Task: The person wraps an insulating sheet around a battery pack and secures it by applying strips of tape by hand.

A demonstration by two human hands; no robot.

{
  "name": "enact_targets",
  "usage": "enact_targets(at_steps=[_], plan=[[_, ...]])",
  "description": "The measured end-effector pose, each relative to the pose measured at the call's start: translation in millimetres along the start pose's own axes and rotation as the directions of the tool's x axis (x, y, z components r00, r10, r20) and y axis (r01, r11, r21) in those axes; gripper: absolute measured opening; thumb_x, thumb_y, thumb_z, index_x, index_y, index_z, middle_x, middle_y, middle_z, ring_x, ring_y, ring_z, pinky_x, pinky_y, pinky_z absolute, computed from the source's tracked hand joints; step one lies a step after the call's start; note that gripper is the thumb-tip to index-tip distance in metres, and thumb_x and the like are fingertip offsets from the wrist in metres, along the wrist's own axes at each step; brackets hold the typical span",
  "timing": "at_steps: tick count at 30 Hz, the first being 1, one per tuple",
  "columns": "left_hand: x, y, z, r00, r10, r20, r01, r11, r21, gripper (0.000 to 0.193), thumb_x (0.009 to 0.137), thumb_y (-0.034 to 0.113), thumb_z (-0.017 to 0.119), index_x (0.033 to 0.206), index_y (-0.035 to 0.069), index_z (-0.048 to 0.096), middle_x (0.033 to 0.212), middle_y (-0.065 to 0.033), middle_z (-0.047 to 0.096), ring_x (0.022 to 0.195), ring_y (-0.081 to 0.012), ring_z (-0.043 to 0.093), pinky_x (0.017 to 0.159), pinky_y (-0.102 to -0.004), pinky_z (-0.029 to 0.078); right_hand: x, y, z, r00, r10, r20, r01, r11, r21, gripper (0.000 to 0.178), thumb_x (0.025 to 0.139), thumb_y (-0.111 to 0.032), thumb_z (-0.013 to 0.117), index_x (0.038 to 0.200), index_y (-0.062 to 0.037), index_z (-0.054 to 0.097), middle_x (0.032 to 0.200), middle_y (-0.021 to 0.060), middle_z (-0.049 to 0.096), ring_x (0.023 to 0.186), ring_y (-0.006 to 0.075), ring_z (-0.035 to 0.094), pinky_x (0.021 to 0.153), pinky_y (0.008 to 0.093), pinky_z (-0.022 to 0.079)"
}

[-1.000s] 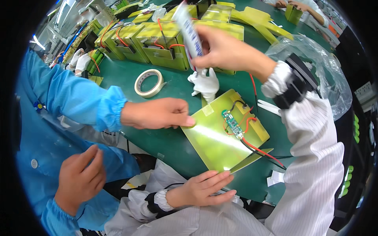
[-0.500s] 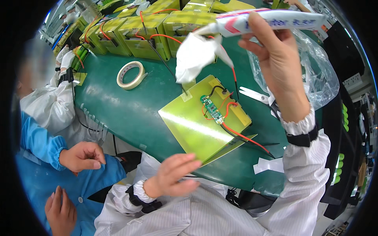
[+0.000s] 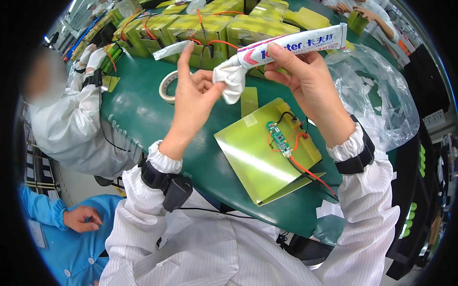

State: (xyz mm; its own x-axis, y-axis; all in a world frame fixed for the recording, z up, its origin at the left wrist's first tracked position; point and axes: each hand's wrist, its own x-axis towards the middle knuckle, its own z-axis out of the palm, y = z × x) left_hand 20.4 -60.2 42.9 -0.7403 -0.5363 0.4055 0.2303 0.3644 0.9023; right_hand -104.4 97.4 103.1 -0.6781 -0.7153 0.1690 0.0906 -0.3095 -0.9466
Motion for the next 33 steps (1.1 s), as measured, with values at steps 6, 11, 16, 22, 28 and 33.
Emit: enact_targets(at_steps=[6, 11, 16, 22, 28, 33], plan=[[15.8, -41.7, -9.8, 0.974, 0.22, 0.054, -0.219, 0.853, 0.474, 0.079, 0.075, -0.006, 0.06, 0.14, 0.017, 0.022, 0.081, -0.0075, 0.06, 0.064, -0.0147, 0.058, 0.059, -0.0251, 0.046, -19.0, -33.0, -45.6, 0.979, -0.201, -0.033, 0.201, 0.98, 0.005, 0.022, 0.086, -0.029, 0.062, 0.095, -0.009, 0.056, 0.086, 0.0018, 0.063, 0.077, 0.0066, 0.058, 0.055, 0.0199, 0.043], [16.6, -62.5, -15.5, 0.961, 0.136, 0.242, -0.254, 0.786, 0.564, 0.08, 0.075, -0.005, 0.062, 0.141, 0.017, 0.022, 0.111, -0.0159, 0.054, 0.07, -0.0206, 0.061, 0.066, -0.029, 0.051, -60.0, -46.8, -54.9, 0.964, -0.223, -0.145, 0.19, 0.958, -0.214, 0.034, 0.091, -0.036, 0.051, 0.113, -0.0088, 0.049, 0.102, 0.0092, 0.063, 0.083, 0.0088, 0.06, 0.052, 0.0195, 0.038], [-19.5, -21.9, -18.7, 0.99, -0.052, 0.129, 0.019, 0.969, 0.246, 0.069, 0.076, -0.004, 0.06, 0.136, 0.006, 0.029, 0.116, -0.0179, 0.053, 0.069, -0.0179, 0.061, 0.065, -0.0276, 0.05, -84.7, -38.3, -72.0, 0.998, -0.061, 0.024, 0.061, 0.998, -0.017, 0.046, 0.093, -0.046, 0.041, 0.109, -0.0034, 0.05, 0.095, 0.0091, 0.062, 0.07, 0.0082, 0.062, 0.048, 0.0152, 0.045], [-97.8, 13.0, -28.5, 0.983, 0.172, 0.064, -0.181, 0.966, 0.185, 0.055, 0.074, -0.004, 0.061, 0.126, -0.002, 0.042, 0.108, -0.0164, 0.059, 0.082, -0.0199, 0.061, 0.071, -0.0278, 0.047, -89.0, -21.8, -42.4, 0.94, -0.202, -0.274, 0.095, 0.929, -0.357, 0.042, 0.093, -0.04, 0.042, 0.105, -0.001, 0.052, 0.084, 0.0089, 0.064, 0.063, 0.007, 0.061, 0.044, 0.0146, 0.042], [-123.7, 34.8, -9.9, 0.91, 0.266, 0.317, -0.346, 0.91, 0.229, 0.04, 0.069, 0.0, 0.064, 0.108, -0.003, 0.055, 0.106, -0.0117, 0.062, 0.101, -0.0334, 0.055, 0.086, -0.0398, 0.043, -87.2, -12.5, -38.8, 0.932, -0.244, -0.269, 0.112, 0.897, -0.428, 0.043, 0.092, -0.042, 0.046, 0.104, -0.0014, 0.053, 0.081, 0.0084, 0.065, 0.053, 0.0035, 0.055, 0.04, 0.0141, 0.034], [-93.8, 24.5, -3.4, 0.913, 0.292, 0.285, -0.368, 0.892, 0.264, 0.043, 0.073, -0.002, 0.062, 0.114, -0.001, 0.05, 0.113, -0.0127, 0.058, 0.106, -0.0321, 0.051, 0.088, -0.0371, 0.041, -89.8, -10.6, -42.9, 0.933, -0.261, -0.248, 0.136, 0.893, -0.428, 0.043, 0.091, -0.042, 0.047, 0.103, -0.0014, 0.054, 0.081, 0.0077, 0.065, 0.054, 0.0029, 0.056, 0.039, 0.0142, 0.032]])
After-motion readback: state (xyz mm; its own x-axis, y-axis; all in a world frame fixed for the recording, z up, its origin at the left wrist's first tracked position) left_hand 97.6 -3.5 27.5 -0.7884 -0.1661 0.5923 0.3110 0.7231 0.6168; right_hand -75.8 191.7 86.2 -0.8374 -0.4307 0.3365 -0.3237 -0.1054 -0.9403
